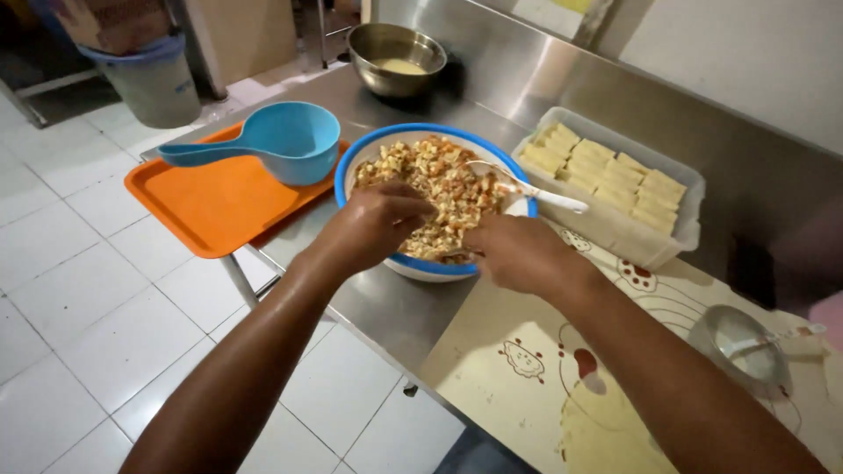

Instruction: Preparing pastries by flattening dough squares, adding a savory filling with a spoon, and rolling them into shape.

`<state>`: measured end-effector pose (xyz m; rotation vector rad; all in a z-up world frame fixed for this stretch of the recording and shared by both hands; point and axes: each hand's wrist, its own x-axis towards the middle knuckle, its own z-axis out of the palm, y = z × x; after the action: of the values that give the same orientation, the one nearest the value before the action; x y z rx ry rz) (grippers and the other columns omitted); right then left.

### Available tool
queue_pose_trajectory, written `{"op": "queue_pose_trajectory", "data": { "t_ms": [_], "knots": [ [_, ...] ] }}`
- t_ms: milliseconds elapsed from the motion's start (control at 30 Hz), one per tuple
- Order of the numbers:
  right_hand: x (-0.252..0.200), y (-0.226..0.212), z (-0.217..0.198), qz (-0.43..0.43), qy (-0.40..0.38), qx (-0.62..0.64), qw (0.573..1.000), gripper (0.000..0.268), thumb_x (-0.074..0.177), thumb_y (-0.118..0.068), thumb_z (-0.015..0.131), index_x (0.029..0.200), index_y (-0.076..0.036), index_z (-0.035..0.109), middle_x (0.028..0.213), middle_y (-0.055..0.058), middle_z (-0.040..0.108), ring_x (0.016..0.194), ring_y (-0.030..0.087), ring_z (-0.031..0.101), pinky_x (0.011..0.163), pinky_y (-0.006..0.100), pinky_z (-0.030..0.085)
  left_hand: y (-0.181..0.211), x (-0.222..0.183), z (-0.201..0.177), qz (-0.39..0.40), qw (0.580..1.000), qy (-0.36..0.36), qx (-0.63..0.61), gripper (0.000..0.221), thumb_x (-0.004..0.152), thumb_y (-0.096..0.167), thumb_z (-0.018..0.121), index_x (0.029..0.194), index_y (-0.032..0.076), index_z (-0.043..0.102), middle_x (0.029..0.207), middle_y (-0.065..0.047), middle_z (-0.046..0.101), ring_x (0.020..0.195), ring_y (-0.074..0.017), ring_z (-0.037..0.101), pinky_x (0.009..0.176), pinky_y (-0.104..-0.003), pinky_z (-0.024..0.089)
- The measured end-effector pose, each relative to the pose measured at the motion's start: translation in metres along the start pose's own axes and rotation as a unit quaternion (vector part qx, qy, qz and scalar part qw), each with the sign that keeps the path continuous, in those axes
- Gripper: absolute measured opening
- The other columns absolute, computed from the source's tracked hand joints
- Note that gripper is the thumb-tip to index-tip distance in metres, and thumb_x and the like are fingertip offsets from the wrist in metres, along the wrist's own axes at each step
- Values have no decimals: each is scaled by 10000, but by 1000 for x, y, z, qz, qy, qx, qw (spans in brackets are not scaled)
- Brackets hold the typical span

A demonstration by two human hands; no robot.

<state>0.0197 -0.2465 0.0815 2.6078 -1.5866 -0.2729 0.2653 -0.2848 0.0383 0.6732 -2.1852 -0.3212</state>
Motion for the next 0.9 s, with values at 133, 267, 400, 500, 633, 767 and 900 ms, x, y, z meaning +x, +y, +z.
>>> {"op": "queue_pose_trajectory", "data": {
  "t_ms": [133,267,400,500,633,767,900],
  "knots": [
    [-4,7,-10,63,-91,68,991,262,771,-129,612,990,-204,735,981,61,740,968,338,744,790,468,598,-21,3,2,-30,998,58,14,205,892,87,719,1051,170,818,960,-108,771,955,-316,747,848,-403,599],
    [-9,16,2,41,-49,45,997,277,890,-53,511,1042,-177,707,978,95,688,944,380,707,785,472,582,-10,24,-8,-39,992,113,-25,195,877,29,738,1058,66,802,901,-176,764,879,-391,741,792,-462,596],
    [-9,37,13,80,46,-29,995,275,916,-135,534,1125,-249,673,1070,42,630,917,349,706,722,495,607,-24,41,10,-52,979,185,-64,176,902,123,785,1074,161,793,882,-61,768,884,-281,754,775,-376,605],
    [-8,53,16,95,85,-27,991,262,944,-158,535,1152,-228,679,1105,50,620,939,352,708,737,479,608,-40,38,30,-64,974,190,-106,162,911,149,793,1063,206,803,886,-19,774,892,-232,764,780,-336,609],
    [0,62,30,94,104,51,989,237,971,-194,538,1150,-262,679,1093,30,624,967,354,695,758,474,598,-25,36,23,-58,961,212,-170,138,952,60,750,1077,95,796,893,-123,773,842,-305,768,713,-367,620],
    [19,42,27,36,105,22,994,178,918,-207,567,1025,-262,697,1021,-2,622,923,307,695,750,437,594,-33,33,26,-73,958,222,-167,152,951,55,755,1089,101,801,893,-111,775,837,-281,766,693,-347,621],
    [30,38,25,-12,101,80,992,91,875,-200,601,889,-187,690,916,36,645,875,347,696,722,454,580,-31,32,26,-78,952,237,-177,156,953,29,745,1089,82,801,897,-130,774,837,-283,767,677,-337,628]
  ]
}}
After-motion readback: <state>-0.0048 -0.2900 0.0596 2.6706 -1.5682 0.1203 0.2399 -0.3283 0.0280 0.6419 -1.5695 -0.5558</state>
